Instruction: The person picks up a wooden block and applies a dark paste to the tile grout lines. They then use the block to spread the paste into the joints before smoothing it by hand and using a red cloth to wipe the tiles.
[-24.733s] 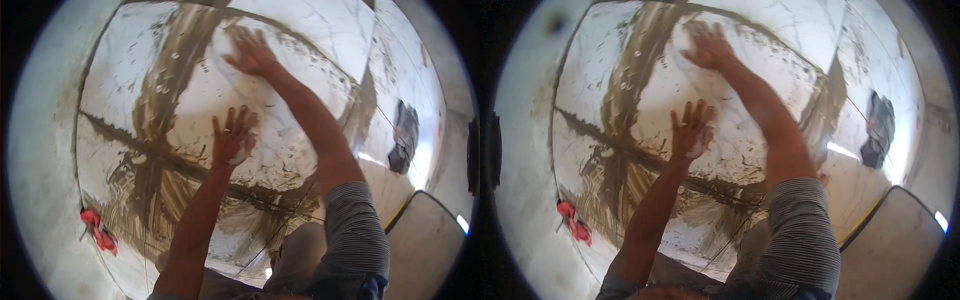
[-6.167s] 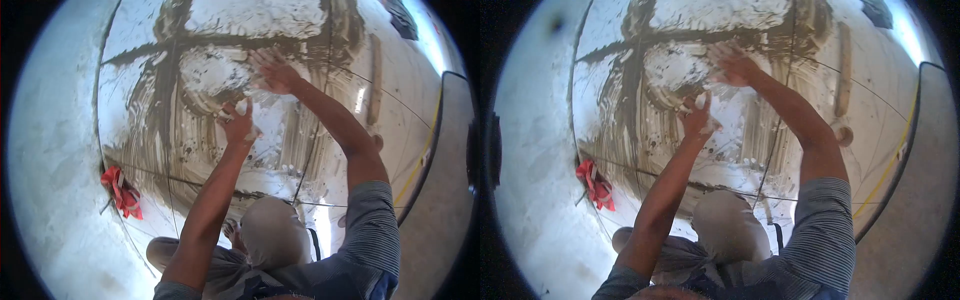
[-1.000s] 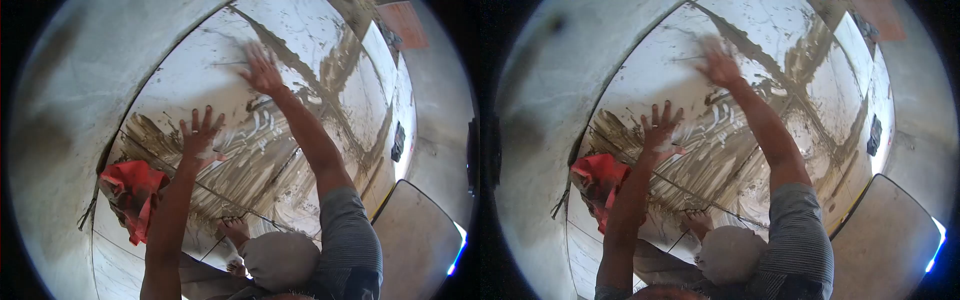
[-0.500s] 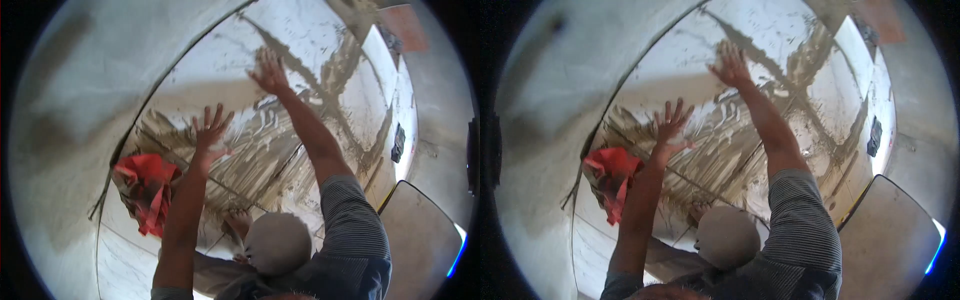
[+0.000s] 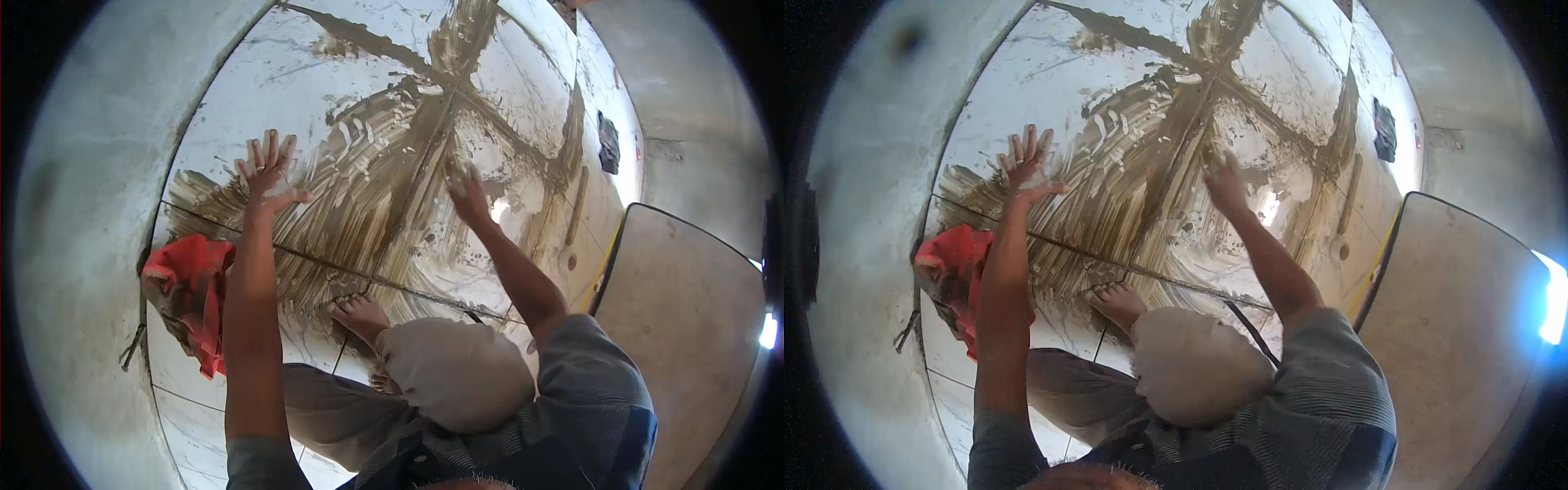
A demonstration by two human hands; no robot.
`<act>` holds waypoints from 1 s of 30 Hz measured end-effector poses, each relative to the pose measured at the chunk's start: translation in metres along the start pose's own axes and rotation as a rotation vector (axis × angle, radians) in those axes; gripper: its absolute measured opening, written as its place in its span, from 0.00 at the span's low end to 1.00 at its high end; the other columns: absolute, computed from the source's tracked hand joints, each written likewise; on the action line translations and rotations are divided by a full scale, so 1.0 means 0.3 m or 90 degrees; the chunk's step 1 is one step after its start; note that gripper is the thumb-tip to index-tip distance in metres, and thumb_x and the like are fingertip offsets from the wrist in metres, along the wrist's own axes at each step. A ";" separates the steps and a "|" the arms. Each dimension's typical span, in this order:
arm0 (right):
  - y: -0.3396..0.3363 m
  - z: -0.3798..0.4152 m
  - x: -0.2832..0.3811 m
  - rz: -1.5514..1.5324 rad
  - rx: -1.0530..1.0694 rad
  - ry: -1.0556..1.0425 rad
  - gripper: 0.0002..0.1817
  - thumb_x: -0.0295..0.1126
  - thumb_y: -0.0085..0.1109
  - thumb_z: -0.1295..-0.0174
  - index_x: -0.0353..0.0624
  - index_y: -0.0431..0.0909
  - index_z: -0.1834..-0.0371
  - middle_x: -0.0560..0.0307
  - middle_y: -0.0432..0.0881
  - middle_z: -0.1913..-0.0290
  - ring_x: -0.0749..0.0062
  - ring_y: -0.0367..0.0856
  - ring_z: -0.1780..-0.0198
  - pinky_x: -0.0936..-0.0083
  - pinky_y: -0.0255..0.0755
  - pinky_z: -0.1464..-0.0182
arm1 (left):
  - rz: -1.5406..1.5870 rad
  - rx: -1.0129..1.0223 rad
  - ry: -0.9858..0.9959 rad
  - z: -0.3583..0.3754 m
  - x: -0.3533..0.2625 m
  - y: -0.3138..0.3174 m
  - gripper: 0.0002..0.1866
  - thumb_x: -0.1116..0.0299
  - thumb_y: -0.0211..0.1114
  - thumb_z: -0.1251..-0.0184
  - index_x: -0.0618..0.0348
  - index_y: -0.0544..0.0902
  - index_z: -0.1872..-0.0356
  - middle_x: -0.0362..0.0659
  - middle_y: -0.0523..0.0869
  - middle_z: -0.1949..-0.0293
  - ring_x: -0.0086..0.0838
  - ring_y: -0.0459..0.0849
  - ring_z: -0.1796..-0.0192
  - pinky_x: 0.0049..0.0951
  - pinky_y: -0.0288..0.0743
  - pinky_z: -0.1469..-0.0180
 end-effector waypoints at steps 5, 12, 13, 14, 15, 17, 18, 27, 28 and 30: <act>0.056 0.343 -0.341 0.125 0.012 0.184 0.36 0.48 0.53 0.37 0.32 0.59 0.34 0.25 0.58 0.34 0.35 0.59 0.33 0.53 0.58 0.34 | -0.024 0.036 -0.018 0.000 -0.006 -0.023 0.70 0.36 0.76 0.77 0.27 0.42 0.26 0.39 0.33 0.24 0.53 0.30 0.24 0.70 0.31 0.33; 0.031 0.555 -0.333 0.092 0.140 0.295 0.35 0.49 0.52 0.38 0.31 0.62 0.36 0.29 0.59 0.33 0.40 0.59 0.31 0.55 0.57 0.32 | -0.074 0.054 -0.088 0.033 -0.054 -0.018 0.62 0.34 0.72 0.64 0.26 0.43 0.27 0.38 0.36 0.24 0.55 0.40 0.25 0.68 0.47 0.35; 0.024 0.574 -0.337 0.084 0.168 0.275 0.34 0.48 0.52 0.38 0.31 0.63 0.36 0.29 0.60 0.33 0.42 0.59 0.31 0.57 0.57 0.32 | -0.075 0.051 -0.083 0.042 -0.068 -0.022 0.62 0.34 0.72 0.64 0.26 0.43 0.27 0.38 0.36 0.24 0.55 0.40 0.25 0.68 0.47 0.35; 0.020 0.591 -0.339 0.076 0.197 0.254 0.34 0.48 0.53 0.38 0.32 0.65 0.37 0.30 0.61 0.34 0.44 0.60 0.31 0.59 0.56 0.32 | -0.079 0.059 -0.103 0.050 -0.075 -0.026 0.61 0.34 0.71 0.63 0.26 0.43 0.27 0.39 0.37 0.24 0.55 0.41 0.25 0.68 0.48 0.34; -0.002 0.598 -0.334 0.076 0.194 0.255 0.34 0.48 0.53 0.38 0.32 0.65 0.37 0.30 0.61 0.34 0.44 0.60 0.31 0.59 0.56 0.32 | -0.083 0.066 -0.123 0.054 -0.076 -0.021 0.60 0.34 0.71 0.62 0.27 0.43 0.27 0.40 0.38 0.24 0.56 0.42 0.25 0.67 0.48 0.34; -0.050 0.612 -0.323 0.052 0.223 0.231 0.32 0.48 0.52 0.37 0.31 0.67 0.39 0.31 0.65 0.36 0.46 0.61 0.32 0.61 0.57 0.31 | -0.083 0.056 -0.119 0.063 -0.068 -0.003 0.59 0.34 0.70 0.61 0.27 0.43 0.27 0.41 0.39 0.24 0.57 0.42 0.25 0.66 0.49 0.34; -0.069 0.615 -0.318 0.055 0.218 0.230 0.32 0.48 0.52 0.37 0.31 0.67 0.39 0.31 0.65 0.36 0.46 0.61 0.32 0.61 0.57 0.31 | -0.084 0.043 -0.117 0.054 -0.061 0.012 0.58 0.34 0.70 0.59 0.26 0.43 0.27 0.42 0.40 0.24 0.58 0.43 0.26 0.66 0.49 0.34; -0.020 0.575 -0.194 0.036 0.198 0.146 0.30 0.44 0.53 0.38 0.32 0.66 0.38 0.32 0.68 0.38 0.45 0.63 0.33 0.61 0.57 0.31 | -0.037 0.048 -0.124 0.067 -0.059 0.010 0.55 0.38 0.69 0.55 0.25 0.44 0.27 0.42 0.37 0.24 0.60 0.41 0.26 0.66 0.50 0.34; -0.019 0.575 -0.180 0.011 0.193 0.138 0.30 0.43 0.52 0.37 0.32 0.66 0.38 0.31 0.67 0.38 0.45 0.62 0.33 0.60 0.57 0.31 | -0.039 0.046 -0.127 0.062 -0.057 0.012 0.55 0.38 0.70 0.56 0.24 0.45 0.27 0.42 0.37 0.24 0.60 0.41 0.26 0.66 0.51 0.35; 0.013 0.581 -0.184 0.016 0.203 0.145 0.31 0.43 0.52 0.38 0.32 0.65 0.38 0.31 0.67 0.37 0.43 0.62 0.33 0.60 0.57 0.32 | -0.057 0.045 -0.132 0.061 -0.061 0.010 0.55 0.37 0.69 0.56 0.24 0.44 0.27 0.41 0.36 0.24 0.60 0.40 0.26 0.66 0.51 0.35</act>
Point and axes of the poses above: each hand's wrist, its own z-axis away from the middle knuckle, its own y-axis out of the palm, x = y × z, the point moved 3 cm from there along -z, towards the middle knuckle
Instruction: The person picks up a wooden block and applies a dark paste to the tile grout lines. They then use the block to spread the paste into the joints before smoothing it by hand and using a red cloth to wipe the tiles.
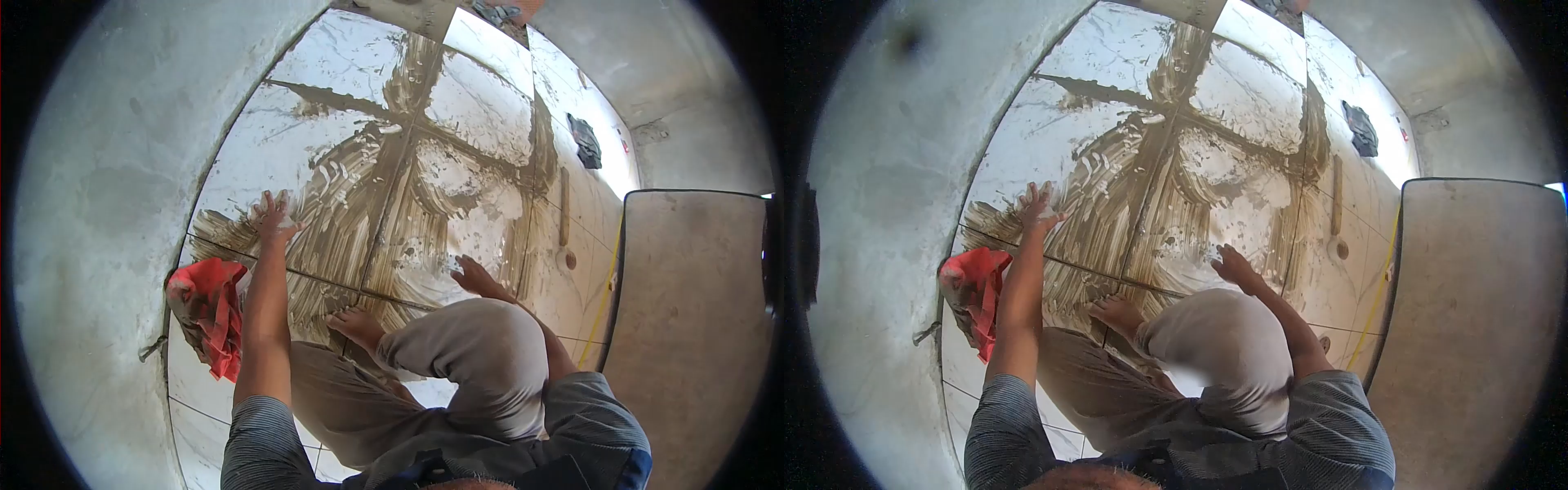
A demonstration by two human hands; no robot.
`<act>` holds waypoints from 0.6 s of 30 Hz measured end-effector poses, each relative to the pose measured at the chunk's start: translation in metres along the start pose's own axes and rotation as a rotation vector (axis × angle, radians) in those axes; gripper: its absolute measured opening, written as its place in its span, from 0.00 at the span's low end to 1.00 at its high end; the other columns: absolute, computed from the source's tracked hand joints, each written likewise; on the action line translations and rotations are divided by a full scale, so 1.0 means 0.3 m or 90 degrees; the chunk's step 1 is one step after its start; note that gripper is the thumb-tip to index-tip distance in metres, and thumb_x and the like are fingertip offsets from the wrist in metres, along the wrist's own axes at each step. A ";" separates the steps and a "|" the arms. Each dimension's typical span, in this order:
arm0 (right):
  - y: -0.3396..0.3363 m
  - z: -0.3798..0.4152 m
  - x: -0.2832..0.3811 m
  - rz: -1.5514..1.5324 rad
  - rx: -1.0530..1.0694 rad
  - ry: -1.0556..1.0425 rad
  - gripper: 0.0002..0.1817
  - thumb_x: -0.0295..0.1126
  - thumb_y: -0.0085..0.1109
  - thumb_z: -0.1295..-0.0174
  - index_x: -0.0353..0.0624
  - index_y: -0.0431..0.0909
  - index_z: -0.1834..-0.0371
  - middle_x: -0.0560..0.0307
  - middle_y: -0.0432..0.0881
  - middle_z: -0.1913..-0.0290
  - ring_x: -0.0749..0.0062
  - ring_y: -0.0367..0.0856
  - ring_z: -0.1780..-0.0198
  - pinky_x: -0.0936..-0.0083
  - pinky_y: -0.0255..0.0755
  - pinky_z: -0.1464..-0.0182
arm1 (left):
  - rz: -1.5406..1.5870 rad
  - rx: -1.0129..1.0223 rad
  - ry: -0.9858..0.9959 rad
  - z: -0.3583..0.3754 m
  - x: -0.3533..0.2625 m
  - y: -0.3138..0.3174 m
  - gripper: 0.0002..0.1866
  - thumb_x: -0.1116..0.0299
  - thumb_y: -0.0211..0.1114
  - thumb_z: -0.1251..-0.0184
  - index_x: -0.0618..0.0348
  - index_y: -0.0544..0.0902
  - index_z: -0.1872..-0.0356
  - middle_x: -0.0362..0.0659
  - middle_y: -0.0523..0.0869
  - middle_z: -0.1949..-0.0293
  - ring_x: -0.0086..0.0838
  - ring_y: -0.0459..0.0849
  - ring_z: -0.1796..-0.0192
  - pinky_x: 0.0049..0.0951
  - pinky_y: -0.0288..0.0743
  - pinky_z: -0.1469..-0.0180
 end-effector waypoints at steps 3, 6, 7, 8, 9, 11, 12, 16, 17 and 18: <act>0.029 -0.001 -0.038 0.009 0.012 0.008 0.32 0.44 0.53 0.39 0.33 0.64 0.37 0.32 0.64 0.35 0.43 0.62 0.33 0.59 0.58 0.32 | -0.005 0.022 -0.006 0.018 -0.005 -0.007 0.56 0.36 0.69 0.56 0.24 0.43 0.27 0.41 0.36 0.24 0.60 0.41 0.26 0.66 0.52 0.35; -0.001 -0.002 -0.050 0.014 -0.013 0.024 0.33 0.45 0.54 0.40 0.35 0.64 0.35 0.33 0.62 0.33 0.43 0.62 0.32 0.57 0.58 0.33 | -0.013 0.019 0.008 -0.002 -0.007 -0.019 0.56 0.36 0.68 0.55 0.25 0.43 0.27 0.41 0.36 0.24 0.60 0.41 0.26 0.66 0.51 0.34; -0.026 -0.010 -0.058 0.017 -0.037 0.028 0.34 0.45 0.55 0.40 0.36 0.63 0.35 0.34 0.60 0.32 0.43 0.61 0.32 0.55 0.58 0.33 | -0.013 0.013 0.013 -0.003 -0.005 -0.013 0.58 0.35 0.69 0.58 0.27 0.43 0.27 0.42 0.37 0.24 0.60 0.42 0.26 0.60 0.47 0.31; -0.044 -0.035 -0.067 -0.001 -0.081 0.013 0.34 0.46 0.55 0.41 0.36 0.63 0.35 0.34 0.61 0.32 0.43 0.61 0.32 0.53 0.58 0.33 | -0.012 0.010 0.018 -0.005 -0.001 -0.003 0.59 0.34 0.69 0.60 0.28 0.43 0.26 0.43 0.38 0.24 0.60 0.43 0.26 0.54 0.43 0.28; -0.065 -0.064 -0.069 -0.003 -0.082 0.014 0.34 0.46 0.55 0.41 0.36 0.63 0.35 0.34 0.61 0.32 0.43 0.61 0.32 0.53 0.58 0.33 | -0.015 0.010 0.019 0.006 -0.010 -0.024 0.59 0.34 0.69 0.60 0.28 0.43 0.26 0.43 0.38 0.24 0.60 0.43 0.26 0.54 0.43 0.28; -0.132 -0.137 -0.060 0.012 -0.126 0.024 0.35 0.46 0.56 0.41 0.37 0.63 0.34 0.34 0.61 0.32 0.44 0.61 0.32 0.54 0.58 0.34 | -0.033 0.051 -0.006 0.036 -0.029 -0.070 0.60 0.33 0.69 0.61 0.28 0.42 0.26 0.44 0.38 0.24 0.62 0.44 0.27 0.55 0.43 0.28; -0.173 -0.168 -0.036 -0.004 -0.137 0.032 0.35 0.46 0.56 0.41 0.37 0.62 0.34 0.35 0.61 0.32 0.44 0.61 0.32 0.54 0.58 0.34 | -0.033 0.057 -0.012 0.022 -0.018 -0.046 0.60 0.33 0.69 0.61 0.28 0.42 0.26 0.44 0.38 0.24 0.62 0.44 0.27 0.55 0.43 0.28; -0.245 -0.374 0.028 0.011 -0.178 -0.008 0.35 0.46 0.55 0.39 0.36 0.61 0.33 0.35 0.62 0.33 0.43 0.59 0.31 0.54 0.56 0.32 | -0.025 0.027 0.015 0.010 -0.002 -0.027 0.59 0.30 0.68 0.61 0.26 0.43 0.27 0.42 0.39 0.24 0.65 0.45 0.28 0.58 0.45 0.29; -0.270 -0.433 0.053 0.010 -0.210 -0.021 0.35 0.46 0.54 0.39 0.36 0.60 0.33 0.35 0.62 0.33 0.43 0.59 0.31 0.55 0.55 0.32 | -0.012 0.048 0.002 0.014 -0.011 -0.052 0.60 0.30 0.68 0.61 0.26 0.43 0.27 0.43 0.39 0.24 0.66 0.45 0.28 0.57 0.46 0.30; -0.273 -0.503 0.059 -0.021 -0.220 -0.044 0.36 0.47 0.53 0.38 0.36 0.59 0.32 0.35 0.60 0.32 0.44 0.57 0.30 0.51 0.53 0.31 | -0.026 0.004 0.043 -0.011 0.008 -0.021 0.60 0.31 0.69 0.62 0.26 0.43 0.27 0.43 0.39 0.24 0.68 0.45 0.29 0.62 0.52 0.33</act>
Point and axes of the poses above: each hand's wrist, its own z-axis away from the middle knuckle, its own y-axis out of the palm, x = y × z, the point moved 3 cm from there along -z, towards the middle knuckle
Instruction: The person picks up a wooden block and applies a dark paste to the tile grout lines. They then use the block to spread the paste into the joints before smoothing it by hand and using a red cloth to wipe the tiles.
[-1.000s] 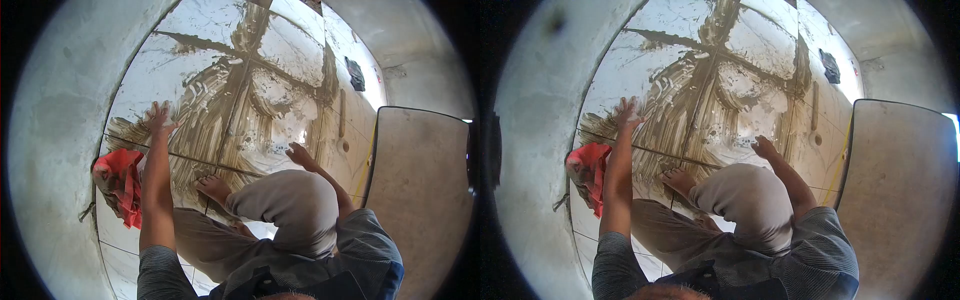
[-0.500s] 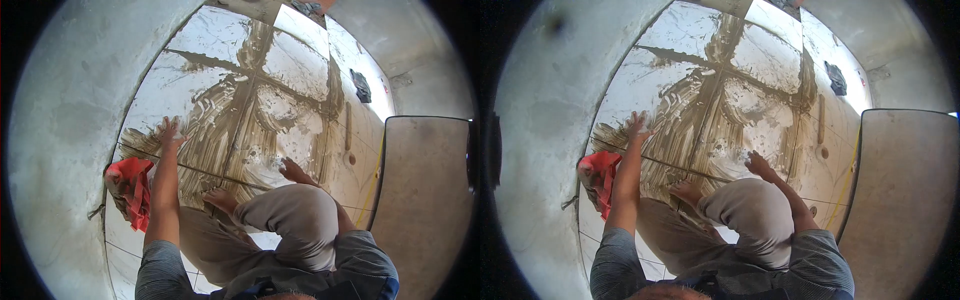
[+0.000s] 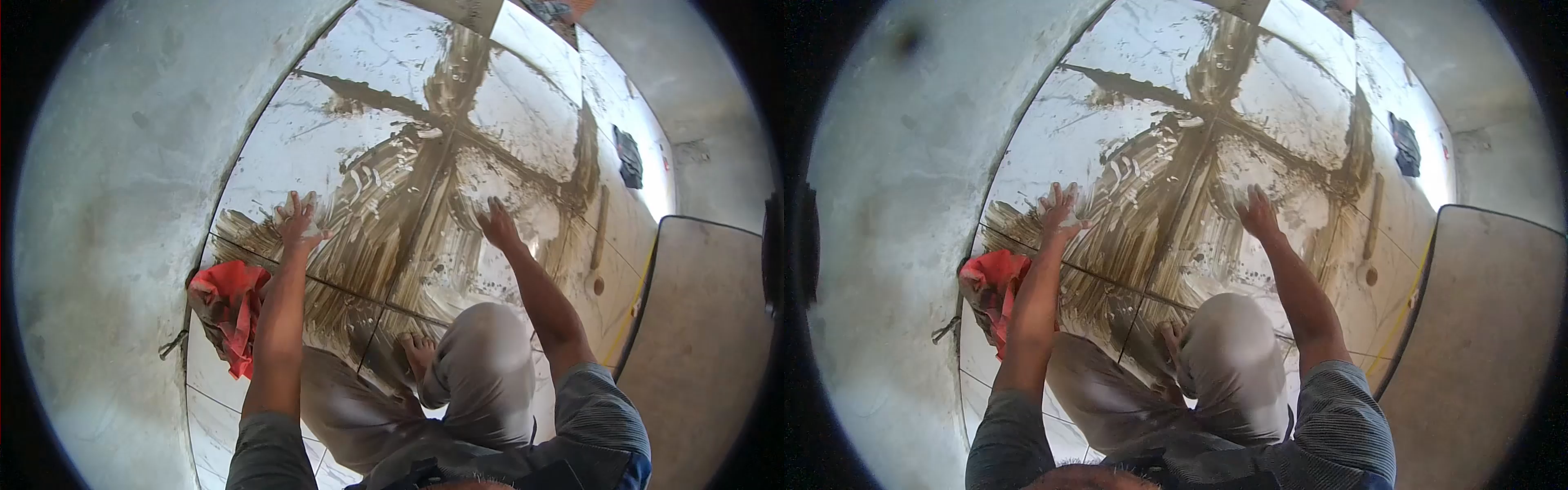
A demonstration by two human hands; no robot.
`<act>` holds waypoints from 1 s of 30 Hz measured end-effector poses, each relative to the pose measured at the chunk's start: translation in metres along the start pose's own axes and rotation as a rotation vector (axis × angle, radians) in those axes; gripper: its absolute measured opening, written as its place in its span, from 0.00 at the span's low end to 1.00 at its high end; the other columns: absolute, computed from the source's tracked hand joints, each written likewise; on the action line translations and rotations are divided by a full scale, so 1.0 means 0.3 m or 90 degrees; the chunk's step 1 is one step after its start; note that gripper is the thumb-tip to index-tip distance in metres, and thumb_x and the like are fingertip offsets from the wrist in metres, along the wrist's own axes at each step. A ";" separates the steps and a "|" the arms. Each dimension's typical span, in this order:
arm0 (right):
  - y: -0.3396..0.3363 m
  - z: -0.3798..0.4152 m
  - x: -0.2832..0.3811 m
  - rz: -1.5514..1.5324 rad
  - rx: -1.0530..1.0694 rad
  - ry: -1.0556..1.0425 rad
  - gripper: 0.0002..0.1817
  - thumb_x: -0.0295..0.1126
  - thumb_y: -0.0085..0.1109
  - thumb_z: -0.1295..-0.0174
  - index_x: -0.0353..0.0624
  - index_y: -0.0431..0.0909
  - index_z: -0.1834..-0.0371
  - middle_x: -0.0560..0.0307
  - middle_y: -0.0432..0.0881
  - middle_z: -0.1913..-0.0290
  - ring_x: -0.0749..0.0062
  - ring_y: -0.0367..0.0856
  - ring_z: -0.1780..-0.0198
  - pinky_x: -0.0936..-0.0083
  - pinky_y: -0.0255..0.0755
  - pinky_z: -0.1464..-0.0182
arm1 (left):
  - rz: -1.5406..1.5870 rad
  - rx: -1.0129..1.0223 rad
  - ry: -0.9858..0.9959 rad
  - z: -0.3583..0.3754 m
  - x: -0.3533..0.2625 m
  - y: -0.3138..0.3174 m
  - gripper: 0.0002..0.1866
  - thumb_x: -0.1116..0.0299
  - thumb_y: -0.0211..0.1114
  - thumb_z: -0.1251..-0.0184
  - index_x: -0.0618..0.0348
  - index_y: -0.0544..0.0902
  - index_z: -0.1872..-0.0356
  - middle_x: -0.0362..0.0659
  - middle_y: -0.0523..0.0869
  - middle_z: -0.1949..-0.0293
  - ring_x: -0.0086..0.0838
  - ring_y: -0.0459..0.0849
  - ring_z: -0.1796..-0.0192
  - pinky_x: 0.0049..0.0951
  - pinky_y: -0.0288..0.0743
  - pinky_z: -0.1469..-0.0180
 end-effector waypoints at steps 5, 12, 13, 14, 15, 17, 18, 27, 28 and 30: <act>0.031 -0.358 0.127 -0.053 -0.060 -0.022 0.37 0.50 0.52 0.38 0.39 0.57 0.30 0.38 0.56 0.29 0.44 0.52 0.28 0.45 0.48 0.31 | 0.037 -0.030 0.013 0.004 0.006 0.008 0.60 0.36 0.73 0.63 0.27 0.44 0.27 0.45 0.39 0.24 0.71 0.45 0.30 0.64 0.57 0.36; 0.054 -0.780 0.298 -0.107 -0.176 -0.114 0.40 0.54 0.52 0.39 0.44 0.55 0.29 0.42 0.52 0.27 0.45 0.48 0.26 0.41 0.43 0.31 | 0.025 0.067 -0.057 0.021 -0.047 -0.051 0.59 0.42 0.74 0.60 0.28 0.45 0.27 0.46 0.37 0.24 0.72 0.46 0.30 0.66 0.59 0.38; 0.047 -0.823 0.329 -0.108 -0.167 -0.113 0.40 0.54 0.52 0.39 0.44 0.55 0.29 0.42 0.52 0.27 0.45 0.48 0.26 0.41 0.43 0.31 | 0.025 0.075 -0.060 0.029 -0.053 -0.048 0.59 0.42 0.74 0.60 0.28 0.45 0.27 0.46 0.37 0.24 0.72 0.46 0.30 0.66 0.59 0.38; 0.035 -0.881 0.364 -0.092 -0.156 -0.110 0.40 0.54 0.52 0.39 0.44 0.54 0.28 0.42 0.51 0.27 0.45 0.47 0.26 0.41 0.43 0.30 | 0.024 0.063 -0.052 0.027 -0.054 -0.048 0.59 0.43 0.75 0.61 0.29 0.46 0.27 0.46 0.37 0.24 0.72 0.46 0.30 0.66 0.58 0.38; 0.034 -0.945 0.402 -0.077 -0.149 -0.110 0.41 0.54 0.52 0.39 0.44 0.53 0.28 0.41 0.51 0.27 0.45 0.46 0.26 0.41 0.42 0.30 | 0.022 0.046 -0.045 0.019 -0.050 -0.050 0.59 0.44 0.75 0.61 0.29 0.46 0.27 0.47 0.37 0.24 0.72 0.46 0.30 0.67 0.58 0.38; 0.059 -1.090 0.443 -0.076 -0.153 -0.098 0.41 0.55 0.51 0.39 0.43 0.53 0.28 0.41 0.50 0.26 0.44 0.46 0.26 0.42 0.42 0.30 | 0.034 0.037 -0.033 0.029 -0.045 -0.055 0.59 0.45 0.76 0.60 0.30 0.46 0.27 0.47 0.37 0.24 0.72 0.47 0.30 0.67 0.57 0.37; 0.069 -1.156 0.463 -0.071 -0.159 -0.079 0.41 0.55 0.50 0.39 0.43 0.52 0.28 0.40 0.50 0.26 0.44 0.46 0.26 0.42 0.42 0.30 | 0.045 0.028 -0.014 0.032 -0.042 -0.063 0.59 0.46 0.76 0.60 0.30 0.46 0.27 0.48 0.37 0.24 0.72 0.47 0.30 0.66 0.57 0.37; 0.090 -1.519 0.552 -0.004 -0.177 0.026 0.41 0.62 0.40 0.37 0.47 0.53 0.27 0.43 0.48 0.25 0.45 0.44 0.25 0.37 0.37 0.31 | 0.073 0.021 0.018 0.018 -0.042 -0.099 0.54 0.44 0.72 0.55 0.36 0.50 0.27 0.52 0.37 0.25 0.73 0.53 0.33 0.63 0.54 0.35; 0.099 -1.549 0.546 0.005 -0.183 0.022 0.42 0.63 0.41 0.38 0.48 0.53 0.27 0.43 0.48 0.25 0.45 0.44 0.25 0.38 0.36 0.30 | 0.021 0.014 0.037 0.013 -0.040 -0.103 0.51 0.40 0.67 0.51 0.38 0.52 0.27 0.55 0.41 0.26 0.73 0.55 0.34 0.63 0.55 0.35; 0.140 -1.594 0.539 0.007 -0.183 0.030 0.42 0.64 0.41 0.38 0.49 0.54 0.27 0.44 0.49 0.25 0.45 0.45 0.25 0.38 0.35 0.30 | -0.004 0.006 0.039 0.011 -0.045 -0.117 0.49 0.40 0.66 0.50 0.38 0.53 0.27 0.56 0.45 0.26 0.73 0.57 0.35 0.62 0.56 0.35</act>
Point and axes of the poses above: each hand's wrist, its own z-axis away from the middle knuckle, its own y-axis out of the palm, x = y × z, the point moved 3 cm from there along -z, towards the middle knuckle
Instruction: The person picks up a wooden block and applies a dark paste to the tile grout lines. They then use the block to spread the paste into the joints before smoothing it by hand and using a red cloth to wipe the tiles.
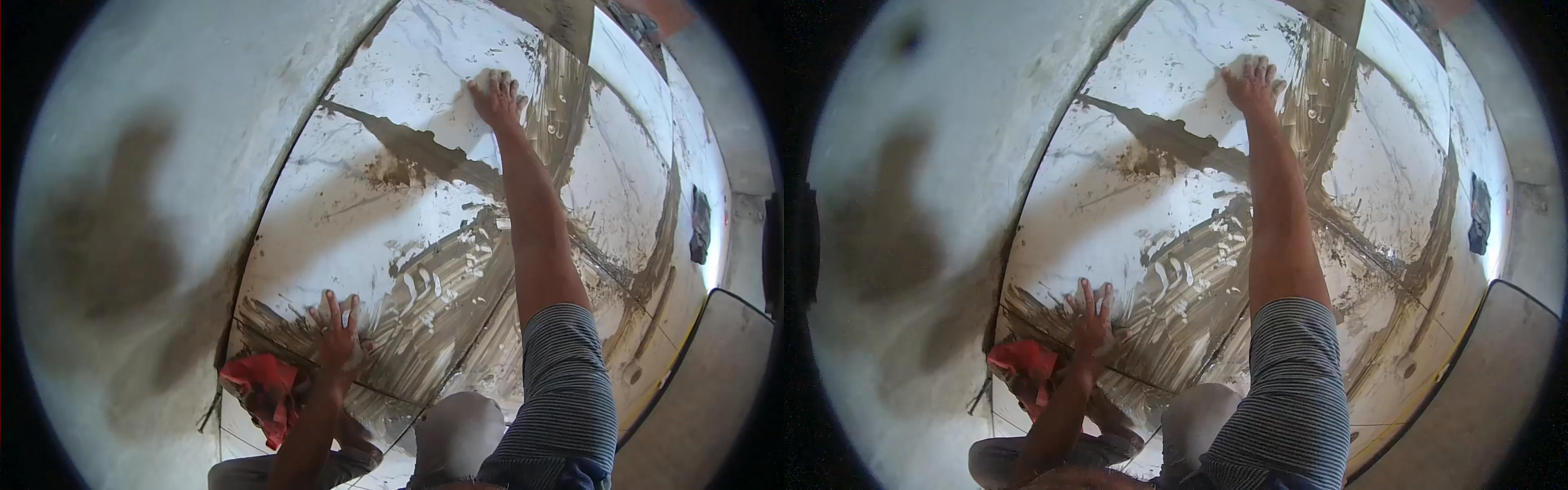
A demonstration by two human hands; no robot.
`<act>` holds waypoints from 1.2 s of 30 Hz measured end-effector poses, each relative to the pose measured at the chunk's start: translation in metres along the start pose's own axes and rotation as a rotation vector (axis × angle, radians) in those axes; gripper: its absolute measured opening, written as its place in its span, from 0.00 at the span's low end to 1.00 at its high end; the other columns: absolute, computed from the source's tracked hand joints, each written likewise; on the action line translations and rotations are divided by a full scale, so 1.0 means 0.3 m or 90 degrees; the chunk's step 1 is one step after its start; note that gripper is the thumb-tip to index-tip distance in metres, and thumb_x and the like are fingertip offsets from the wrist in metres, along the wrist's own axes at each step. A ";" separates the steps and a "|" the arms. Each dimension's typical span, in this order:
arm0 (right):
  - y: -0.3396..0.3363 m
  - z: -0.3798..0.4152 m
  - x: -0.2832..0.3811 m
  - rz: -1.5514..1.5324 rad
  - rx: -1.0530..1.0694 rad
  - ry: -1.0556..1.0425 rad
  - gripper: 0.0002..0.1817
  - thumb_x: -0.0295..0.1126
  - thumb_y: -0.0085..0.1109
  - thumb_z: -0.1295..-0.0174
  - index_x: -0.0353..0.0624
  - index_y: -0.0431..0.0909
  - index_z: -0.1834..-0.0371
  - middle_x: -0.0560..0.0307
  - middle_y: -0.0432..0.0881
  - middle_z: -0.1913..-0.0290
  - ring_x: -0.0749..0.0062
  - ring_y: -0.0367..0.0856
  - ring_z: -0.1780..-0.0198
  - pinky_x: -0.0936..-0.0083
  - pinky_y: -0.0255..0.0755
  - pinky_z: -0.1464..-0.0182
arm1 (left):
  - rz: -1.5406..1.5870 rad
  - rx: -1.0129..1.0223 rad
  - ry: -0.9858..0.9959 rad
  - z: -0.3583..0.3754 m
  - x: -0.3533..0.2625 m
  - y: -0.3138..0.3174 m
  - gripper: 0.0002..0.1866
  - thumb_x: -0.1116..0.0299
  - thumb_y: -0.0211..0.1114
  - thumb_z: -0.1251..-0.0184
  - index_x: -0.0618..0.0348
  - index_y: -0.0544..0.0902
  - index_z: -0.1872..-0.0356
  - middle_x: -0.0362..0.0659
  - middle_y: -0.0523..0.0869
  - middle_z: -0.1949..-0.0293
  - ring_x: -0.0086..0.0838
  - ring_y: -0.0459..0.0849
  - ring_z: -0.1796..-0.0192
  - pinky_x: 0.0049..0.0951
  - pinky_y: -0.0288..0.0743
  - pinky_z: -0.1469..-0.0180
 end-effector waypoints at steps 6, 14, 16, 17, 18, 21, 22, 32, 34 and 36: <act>0.043 -0.013 -0.019 0.079 -0.195 -0.068 0.41 0.64 0.44 0.40 0.51 0.56 0.28 0.44 0.54 0.27 0.45 0.49 0.26 0.34 0.34 0.31 | -0.294 -0.074 0.054 -0.031 -0.011 0.069 0.34 0.52 0.57 0.36 0.57 0.62 0.32 0.61 0.64 0.34 0.52 0.69 0.35 0.57 0.61 0.37; -0.033 0.003 0.019 0.048 -0.141 -0.015 0.40 0.61 0.41 0.37 0.46 0.56 0.28 0.46 0.53 0.26 0.49 0.47 0.25 0.39 0.33 0.29 | 0.266 -0.380 0.255 -1.082 -0.274 -0.468 0.30 0.53 0.59 0.35 0.57 0.69 0.36 0.60 0.64 0.34 0.58 0.64 0.34 0.55 0.56 0.34; -0.053 -0.003 0.025 0.050 -0.131 -0.002 0.40 0.61 0.40 0.37 0.47 0.55 0.28 0.47 0.52 0.26 0.50 0.46 0.25 0.40 0.32 0.29 | 0.107 -0.369 0.203 -1.352 -0.306 -0.491 0.31 0.44 0.52 0.34 0.41 0.65 0.32 0.49 0.54 0.27 0.56 0.52 0.28 0.70 0.46 0.36; -0.057 0.004 0.028 0.045 -0.109 0.008 0.40 0.61 0.39 0.37 0.47 0.55 0.28 0.47 0.52 0.26 0.51 0.44 0.24 0.41 0.31 0.29 | 0.067 -0.344 0.186 -1.439 -0.308 -0.486 0.32 0.42 0.50 0.34 0.37 0.62 0.30 0.44 0.54 0.26 0.55 0.52 0.27 0.72 0.42 0.36; -0.058 0.001 0.026 0.044 -0.095 0.018 0.40 0.60 0.39 0.36 0.47 0.54 0.27 0.47 0.52 0.26 0.51 0.44 0.24 0.40 0.31 0.29 | 0.024 -0.364 0.196 -1.471 -0.317 -0.494 0.32 0.41 0.50 0.34 0.37 0.61 0.30 0.43 0.53 0.26 0.55 0.51 0.27 0.72 0.41 0.35; -0.043 -0.004 0.019 0.052 -0.094 0.022 0.39 0.60 0.39 0.36 0.47 0.54 0.27 0.47 0.51 0.26 0.50 0.44 0.24 0.40 0.32 0.29 | -0.016 -0.393 0.215 -1.529 -0.335 -0.491 0.32 0.41 0.47 0.33 0.35 0.60 0.29 0.42 0.53 0.26 0.54 0.48 0.26 0.71 0.37 0.34; -0.030 -0.004 0.011 0.053 -0.096 0.018 0.39 0.60 0.39 0.36 0.47 0.54 0.27 0.47 0.51 0.26 0.49 0.44 0.25 0.39 0.33 0.29 | -0.013 -0.393 0.212 -1.513 -0.334 -0.469 0.32 0.40 0.46 0.32 0.35 0.59 0.29 0.42 0.52 0.26 0.54 0.47 0.26 0.70 0.35 0.33; -0.053 -0.006 0.044 0.064 -0.094 0.040 0.38 0.60 0.38 0.36 0.48 0.56 0.28 0.46 0.53 0.27 0.47 0.46 0.25 0.35 0.34 0.31 | 0.004 -0.361 0.244 -1.506 -0.316 -0.469 0.31 0.41 0.43 0.30 0.37 0.58 0.28 0.42 0.51 0.26 0.54 0.44 0.25 0.71 0.31 0.33; -0.062 -0.017 0.041 0.077 -0.088 0.046 0.38 0.60 0.38 0.35 0.48 0.55 0.28 0.46 0.52 0.26 0.47 0.46 0.25 0.35 0.33 0.31 | 0.012 -0.368 0.238 -1.525 -0.331 -0.497 0.31 0.42 0.44 0.30 0.36 0.58 0.28 0.41 0.51 0.25 0.53 0.46 0.25 0.71 0.32 0.34; -0.052 -0.007 0.040 0.087 -0.094 0.040 0.39 0.61 0.37 0.35 0.48 0.54 0.27 0.47 0.51 0.26 0.47 0.45 0.25 0.36 0.31 0.30 | 0.015 -0.378 0.251 -1.522 -0.331 -0.488 0.31 0.42 0.45 0.31 0.36 0.58 0.29 0.41 0.51 0.26 0.53 0.46 0.26 0.71 0.32 0.34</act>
Point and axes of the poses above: each hand's wrist, its own z-axis away from the middle knuckle, its own y-axis out of the palm, x = y × z, the point moved 3 cm from there along -z, towards the middle knuckle
